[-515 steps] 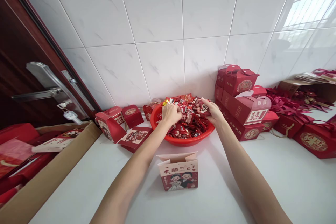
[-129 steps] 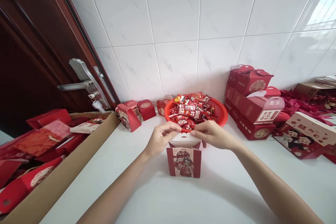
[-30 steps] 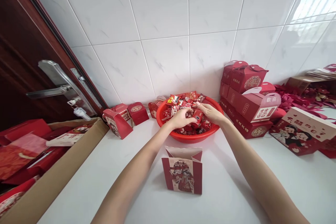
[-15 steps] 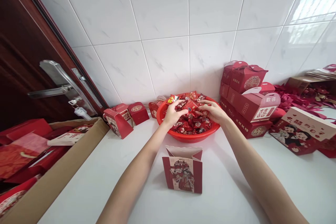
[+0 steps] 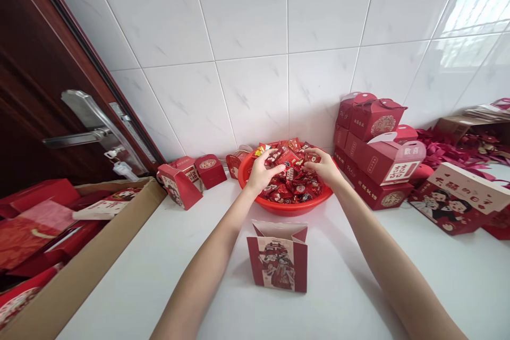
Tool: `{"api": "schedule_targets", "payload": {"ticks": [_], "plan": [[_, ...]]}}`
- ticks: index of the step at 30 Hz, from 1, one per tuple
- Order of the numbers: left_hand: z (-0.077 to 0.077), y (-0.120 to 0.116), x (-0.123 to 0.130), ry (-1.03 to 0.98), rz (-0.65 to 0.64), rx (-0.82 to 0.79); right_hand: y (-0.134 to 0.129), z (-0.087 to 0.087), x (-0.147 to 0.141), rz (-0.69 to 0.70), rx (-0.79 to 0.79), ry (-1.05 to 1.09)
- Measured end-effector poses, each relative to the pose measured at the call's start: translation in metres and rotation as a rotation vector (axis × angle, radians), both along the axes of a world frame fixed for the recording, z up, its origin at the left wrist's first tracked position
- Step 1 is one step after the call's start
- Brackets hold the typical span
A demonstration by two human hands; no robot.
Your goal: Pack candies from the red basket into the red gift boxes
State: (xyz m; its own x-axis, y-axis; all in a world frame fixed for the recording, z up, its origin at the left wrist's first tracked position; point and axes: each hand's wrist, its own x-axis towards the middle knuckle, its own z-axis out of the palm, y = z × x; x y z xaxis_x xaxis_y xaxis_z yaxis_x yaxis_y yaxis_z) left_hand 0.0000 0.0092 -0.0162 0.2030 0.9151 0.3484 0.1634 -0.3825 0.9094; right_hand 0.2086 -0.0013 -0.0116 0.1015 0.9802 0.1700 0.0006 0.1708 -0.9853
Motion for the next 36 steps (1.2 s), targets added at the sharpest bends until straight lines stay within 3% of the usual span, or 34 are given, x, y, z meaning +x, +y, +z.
{"api": "schedule_targets", "payload": {"ticks": [4,7,15,21,27,31,36], "plan": [[0.001,-0.001,0.001,-0.124,-0.033,-0.023,0.001,-0.002,0.004,-0.179,0.045,-0.059],[0.002,-0.002,0.002,-0.217,-0.033,-0.057,-0.001,0.001,0.003,-0.194,0.107,-0.008],[0.001,-0.002,0.002,-0.254,-0.017,-0.013,-0.009,0.018,0.000,0.063,0.128,0.303],[-0.001,0.000,0.000,-0.243,-0.010,0.029,-0.012,0.021,-0.005,0.254,-0.030,0.368],[0.002,-0.004,0.002,-0.259,-0.053,-0.002,-0.012,0.017,-0.005,0.297,-0.127,0.341],[0.006,-0.007,0.005,-0.224,-0.060,-0.049,-0.009,0.012,-0.006,0.239,-0.113,0.384],[0.012,-0.007,0.005,-0.050,0.074,-0.114,0.004,0.007,0.005,0.054,-0.045,0.518]]}}
